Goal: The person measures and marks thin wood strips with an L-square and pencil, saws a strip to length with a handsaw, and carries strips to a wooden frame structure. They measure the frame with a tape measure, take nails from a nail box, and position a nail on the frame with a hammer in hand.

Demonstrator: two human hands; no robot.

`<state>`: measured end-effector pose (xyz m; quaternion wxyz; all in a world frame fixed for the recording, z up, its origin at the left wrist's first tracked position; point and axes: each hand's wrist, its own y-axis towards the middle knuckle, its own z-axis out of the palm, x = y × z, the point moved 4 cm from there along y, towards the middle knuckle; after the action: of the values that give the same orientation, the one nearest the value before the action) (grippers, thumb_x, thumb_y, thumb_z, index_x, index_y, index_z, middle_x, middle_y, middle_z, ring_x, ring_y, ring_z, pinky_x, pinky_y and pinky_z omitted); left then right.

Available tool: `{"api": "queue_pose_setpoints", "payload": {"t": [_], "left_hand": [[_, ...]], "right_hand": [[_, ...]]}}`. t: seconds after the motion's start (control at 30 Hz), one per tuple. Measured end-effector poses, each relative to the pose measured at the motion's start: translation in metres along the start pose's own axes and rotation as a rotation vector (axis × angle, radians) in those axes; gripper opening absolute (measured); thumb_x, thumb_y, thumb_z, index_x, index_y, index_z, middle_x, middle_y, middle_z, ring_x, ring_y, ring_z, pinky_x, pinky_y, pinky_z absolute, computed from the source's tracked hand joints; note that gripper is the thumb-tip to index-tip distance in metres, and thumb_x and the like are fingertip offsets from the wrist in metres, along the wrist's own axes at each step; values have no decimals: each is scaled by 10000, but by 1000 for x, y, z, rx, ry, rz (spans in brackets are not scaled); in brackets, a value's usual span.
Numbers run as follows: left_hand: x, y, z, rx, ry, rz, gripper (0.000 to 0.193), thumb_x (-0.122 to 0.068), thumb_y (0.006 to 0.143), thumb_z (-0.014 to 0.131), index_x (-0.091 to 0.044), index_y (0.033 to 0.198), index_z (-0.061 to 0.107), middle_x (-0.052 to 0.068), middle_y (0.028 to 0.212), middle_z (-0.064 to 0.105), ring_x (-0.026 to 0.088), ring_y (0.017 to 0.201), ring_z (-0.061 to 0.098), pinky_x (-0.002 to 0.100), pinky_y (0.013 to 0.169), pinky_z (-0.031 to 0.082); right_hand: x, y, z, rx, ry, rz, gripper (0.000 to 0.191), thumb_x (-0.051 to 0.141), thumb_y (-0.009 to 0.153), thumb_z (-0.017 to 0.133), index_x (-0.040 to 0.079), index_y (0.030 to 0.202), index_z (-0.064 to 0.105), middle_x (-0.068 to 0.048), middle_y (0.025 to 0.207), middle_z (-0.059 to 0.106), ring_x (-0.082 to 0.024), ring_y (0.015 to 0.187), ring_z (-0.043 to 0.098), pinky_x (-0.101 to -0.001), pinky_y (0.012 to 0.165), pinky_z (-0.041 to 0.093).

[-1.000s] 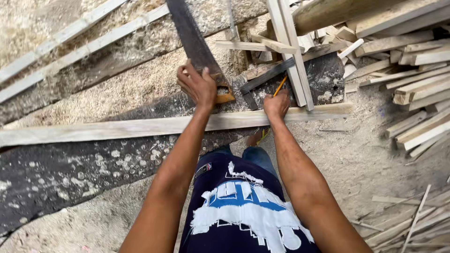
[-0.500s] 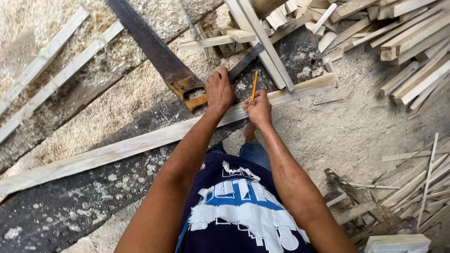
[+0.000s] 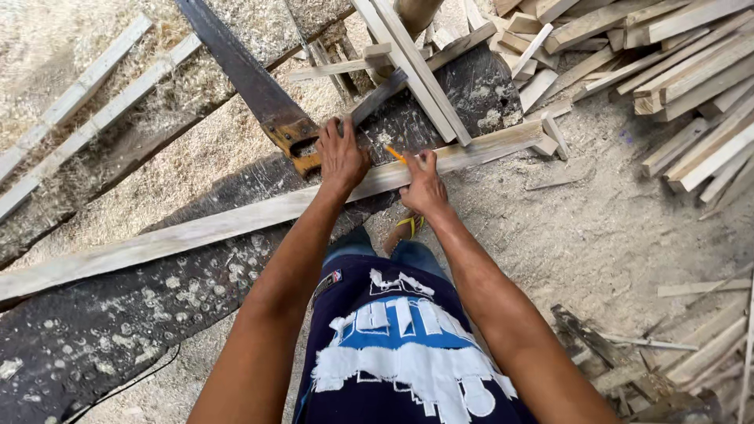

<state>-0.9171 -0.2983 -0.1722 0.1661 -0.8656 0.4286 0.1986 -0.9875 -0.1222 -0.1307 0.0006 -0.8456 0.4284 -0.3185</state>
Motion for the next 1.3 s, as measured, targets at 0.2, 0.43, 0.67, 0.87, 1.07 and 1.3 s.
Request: {"api": "queue_pose_setpoints", "payload": {"t": [0.2,0.43,0.67,0.87,1.07,1.3], "left_hand": [[2,-62,-8,81,5,-83,791,-287,745,822,-86,1431,483,217,1399,443,413,1340,381,557,1127,304],[17,-160,-3,148,308,-74,574,-281,751,778,-115,1261,575,157,1228,585,364,1255,511,602,1133,276],[-18,-241,6,160,237,-55,261,-190,782,698,-105,1027,670,145,1030,696,346,1077,643,556,1039,392],[-110,-275,17,271,149,82,300,-231,697,741,-92,962,713,150,1022,702,324,1078,650,462,1068,439],[-81,-307,-34,273,315,102,632,-118,638,758,-30,1238,578,186,1199,614,346,1229,523,587,1105,308],[-53,-348,-67,221,448,-33,459,-111,760,666,-42,1206,583,182,1188,653,330,1198,582,452,1076,408]], "right_hand": [[-9,1,4,71,-252,-288,547,-14,789,738,106,1294,566,-209,1388,509,-446,1031,667,-533,906,548],[-32,-48,9,376,-419,-411,569,153,687,845,51,1158,542,-202,1167,586,-432,1067,645,-529,916,539],[-37,-148,-8,489,-553,-354,833,451,634,983,77,1205,506,-157,1173,573,-343,1074,634,-537,985,479],[-29,-204,-29,592,-394,-160,783,361,666,939,111,1253,484,-134,1145,610,-310,1022,656,-440,862,599],[-59,-230,-74,456,-422,-196,599,181,625,880,111,1143,585,-130,1060,660,-326,1011,662,-459,923,559],[-81,-268,-96,258,-340,-288,670,189,607,892,105,1199,591,-181,1131,635,-386,1073,637,-488,941,530]]}}
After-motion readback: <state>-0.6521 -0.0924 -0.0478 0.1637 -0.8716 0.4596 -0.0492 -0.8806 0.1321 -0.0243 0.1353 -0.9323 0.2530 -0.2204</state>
